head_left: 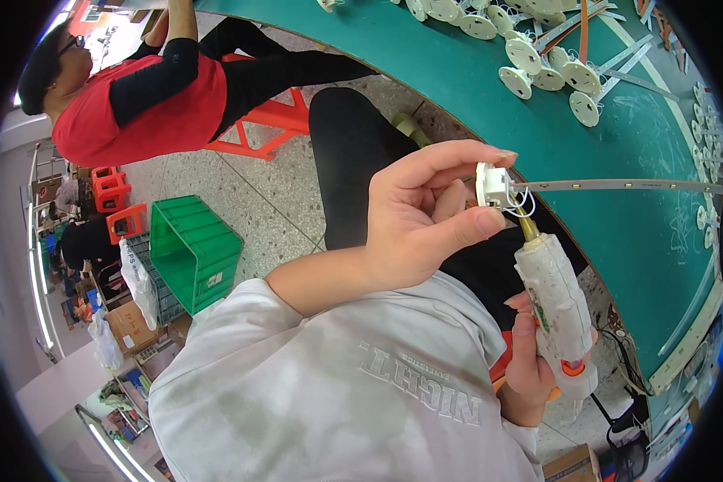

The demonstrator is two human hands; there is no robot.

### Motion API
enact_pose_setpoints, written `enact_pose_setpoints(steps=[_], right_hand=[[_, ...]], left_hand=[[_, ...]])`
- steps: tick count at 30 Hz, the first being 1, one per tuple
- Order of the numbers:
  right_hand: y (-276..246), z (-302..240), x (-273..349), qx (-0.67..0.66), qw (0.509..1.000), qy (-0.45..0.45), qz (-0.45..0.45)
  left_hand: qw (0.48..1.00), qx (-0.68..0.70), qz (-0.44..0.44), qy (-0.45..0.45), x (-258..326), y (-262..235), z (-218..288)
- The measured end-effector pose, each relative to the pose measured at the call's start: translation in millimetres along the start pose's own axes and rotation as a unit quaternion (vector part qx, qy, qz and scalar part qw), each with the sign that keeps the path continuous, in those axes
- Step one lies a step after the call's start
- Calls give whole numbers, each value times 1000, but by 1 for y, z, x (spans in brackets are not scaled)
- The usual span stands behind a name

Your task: Assembling electronic or lamp components by attaching LED strips to plastic bases using a hot glue gun.

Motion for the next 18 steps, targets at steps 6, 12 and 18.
enact_pose_setpoints(steps=[6, 12, 18], right_hand=[[0, -5, -1, 14, 1000, -25, 6], [-1, -4, 1, 10, 1000, -17, 16], [-1, -8, 0, 20, 999, -38, 4]], left_hand=[[1000, 2, -4, 0, 2, 2, 1], [1000, -24, -4, 2, 2, 3, 2], [997, -72, -11, -8, 4, 1, 0]])
Point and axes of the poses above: each hand's wrist, its own x-axis away from the middle knuckle, its own y-axis out of the palm, z = x × y, the point moved 10 cm from there along -x, towards the middle knuckle, and after that the axes turned 5 degrees about -y, right-handed, at the moved point
